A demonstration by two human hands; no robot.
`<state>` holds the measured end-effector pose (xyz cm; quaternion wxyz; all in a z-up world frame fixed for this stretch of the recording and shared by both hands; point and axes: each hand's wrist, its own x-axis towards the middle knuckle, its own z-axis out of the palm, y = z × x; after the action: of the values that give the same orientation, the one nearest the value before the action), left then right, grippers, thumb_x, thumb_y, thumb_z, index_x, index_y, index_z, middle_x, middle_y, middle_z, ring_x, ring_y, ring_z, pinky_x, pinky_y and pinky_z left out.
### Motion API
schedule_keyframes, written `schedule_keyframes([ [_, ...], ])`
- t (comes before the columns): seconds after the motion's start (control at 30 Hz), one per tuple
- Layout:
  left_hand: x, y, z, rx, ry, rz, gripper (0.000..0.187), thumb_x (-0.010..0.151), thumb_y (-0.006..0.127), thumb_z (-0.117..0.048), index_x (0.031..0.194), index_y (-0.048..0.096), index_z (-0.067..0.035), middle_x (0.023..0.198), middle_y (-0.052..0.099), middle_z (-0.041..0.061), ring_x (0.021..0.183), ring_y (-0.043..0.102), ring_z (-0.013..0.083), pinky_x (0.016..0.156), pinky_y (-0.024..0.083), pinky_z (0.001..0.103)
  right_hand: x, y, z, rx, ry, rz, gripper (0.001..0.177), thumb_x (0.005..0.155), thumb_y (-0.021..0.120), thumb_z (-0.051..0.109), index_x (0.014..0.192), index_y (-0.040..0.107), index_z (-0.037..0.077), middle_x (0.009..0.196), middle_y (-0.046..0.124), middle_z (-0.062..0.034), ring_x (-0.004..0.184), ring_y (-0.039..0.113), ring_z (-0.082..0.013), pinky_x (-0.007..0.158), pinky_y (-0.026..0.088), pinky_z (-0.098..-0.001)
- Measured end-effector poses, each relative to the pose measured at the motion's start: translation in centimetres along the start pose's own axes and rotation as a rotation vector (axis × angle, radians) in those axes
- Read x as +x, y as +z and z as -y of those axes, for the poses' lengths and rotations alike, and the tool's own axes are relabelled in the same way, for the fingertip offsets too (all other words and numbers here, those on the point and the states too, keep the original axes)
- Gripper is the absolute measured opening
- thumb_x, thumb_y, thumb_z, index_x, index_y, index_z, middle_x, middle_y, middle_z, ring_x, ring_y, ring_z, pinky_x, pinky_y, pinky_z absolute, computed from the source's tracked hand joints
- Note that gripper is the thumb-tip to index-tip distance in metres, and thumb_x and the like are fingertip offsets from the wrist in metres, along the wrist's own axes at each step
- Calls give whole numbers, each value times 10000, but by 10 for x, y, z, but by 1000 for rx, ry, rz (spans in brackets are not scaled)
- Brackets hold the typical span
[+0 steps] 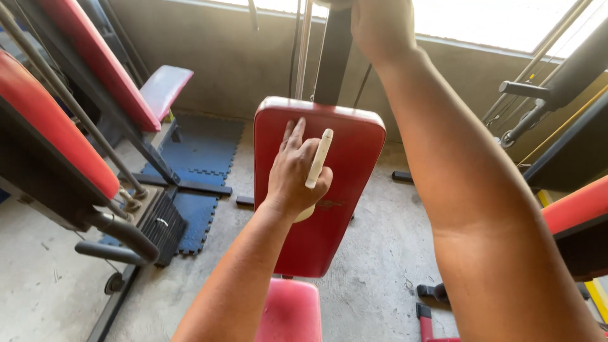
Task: Cleaning and wiping down various gym machines and benches with a spray bottle and cloth.
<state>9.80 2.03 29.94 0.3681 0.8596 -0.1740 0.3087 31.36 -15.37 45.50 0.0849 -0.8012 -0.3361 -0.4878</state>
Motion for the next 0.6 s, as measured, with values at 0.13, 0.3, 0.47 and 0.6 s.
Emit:
schedule_keyframes([
  [0.13, 6, 1, 3, 4, 60, -21, 406, 759, 609, -123, 1156, 619, -33, 1576, 328, 373, 1539, 193, 491, 1256, 248, 519, -46, -25, 53, -24, -95, 54, 442, 907, 546, -46, 1287, 740, 68, 1189, 689, -156, 1097, 592, -394, 882, 490, -500],
  [0.3, 23, -12, -12, 164, 75, 124, 231, 776, 633, -134, 998, 643, -69, 1596, 304, 330, 1546, 178, 453, 1259, 228, 517, -85, -30, 49, -59, -447, 195, 348, 962, 654, 131, 1298, 731, 173, 1514, 608, -8, 1488, 435, -241, 1153, 479, -407],
  [0.47, 27, -3, -6, 137, 125, 63, 242, 767, 630, -128, 1001, 639, -66, 1579, 356, 335, 1521, 232, 449, 1235, 237, 519, -26, -75, 54, 145, -216, 441, 243, 989, 666, 154, 1225, 723, 141, 1273, 692, -38, 1226, 598, -270, 997, 510, -379],
  [0.6, 26, 7, -2, 101, 15, 54, 235, 751, 593, -119, 976, 624, -62, 1555, 436, 294, 1531, 277, 443, 1250, 235, 502, -12, -18, -37, -49, 118, 455, 217, 1041, 537, 51, 1145, 725, 16, 877, 696, -188, 736, 705, -309, 635, 561, -431],
])
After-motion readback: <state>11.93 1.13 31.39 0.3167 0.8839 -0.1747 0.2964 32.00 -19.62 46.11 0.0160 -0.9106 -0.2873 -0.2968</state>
